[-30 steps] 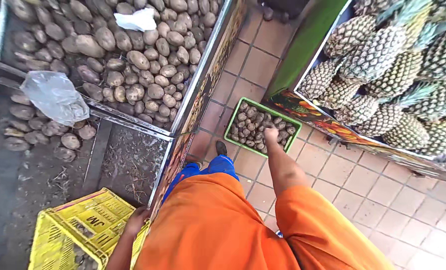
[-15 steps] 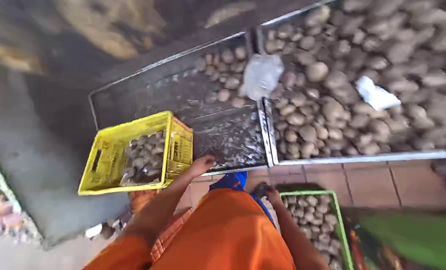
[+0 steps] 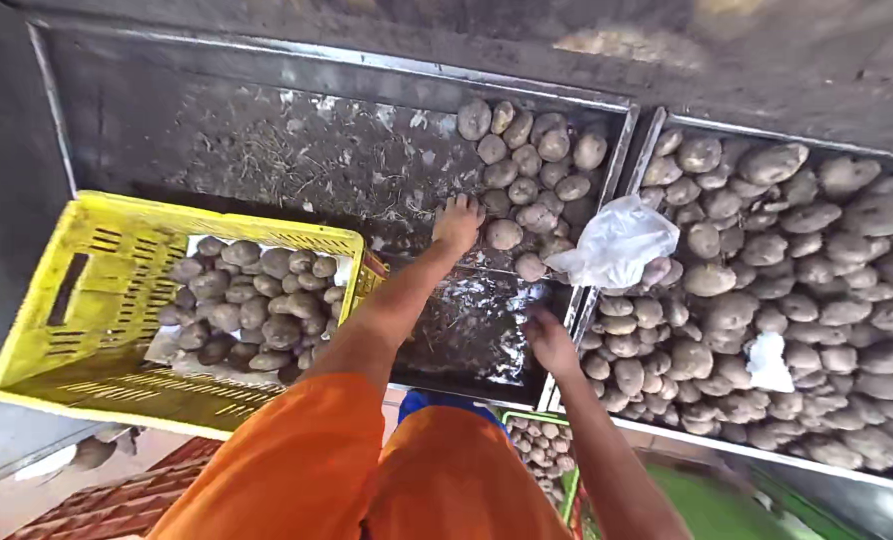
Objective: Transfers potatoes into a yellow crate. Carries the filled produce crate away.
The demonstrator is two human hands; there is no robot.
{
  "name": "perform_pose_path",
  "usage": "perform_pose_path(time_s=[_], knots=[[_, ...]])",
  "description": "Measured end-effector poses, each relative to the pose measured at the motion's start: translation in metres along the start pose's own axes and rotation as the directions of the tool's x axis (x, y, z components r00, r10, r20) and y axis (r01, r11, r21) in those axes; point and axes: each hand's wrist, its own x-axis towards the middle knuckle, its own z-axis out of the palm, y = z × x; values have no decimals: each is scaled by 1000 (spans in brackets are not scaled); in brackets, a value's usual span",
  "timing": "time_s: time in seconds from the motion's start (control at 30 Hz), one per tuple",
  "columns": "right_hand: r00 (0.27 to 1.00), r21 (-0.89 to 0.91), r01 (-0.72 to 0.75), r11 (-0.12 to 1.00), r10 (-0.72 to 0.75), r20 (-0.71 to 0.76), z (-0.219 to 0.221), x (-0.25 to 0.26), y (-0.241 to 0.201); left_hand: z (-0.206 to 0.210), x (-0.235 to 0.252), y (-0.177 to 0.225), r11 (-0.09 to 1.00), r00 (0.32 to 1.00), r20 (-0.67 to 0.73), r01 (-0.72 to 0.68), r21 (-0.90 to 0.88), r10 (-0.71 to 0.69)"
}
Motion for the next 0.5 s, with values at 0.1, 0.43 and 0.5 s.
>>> perform_pose_path(time_s=[0.1,0.43,0.5], knots=[[991,-298,98,950,-119,-53,-9,89,-64,-16,8,-36,878,979,113,203,-435,-170],[991,-450,27,892,35,128,2,185,-108,17,-91,-73,-379,960,167,72,-923,-224],[990,159,7,987,-29,137,6,168,-96,18,-98,-74,-405,958,158,50,-913,-239]])
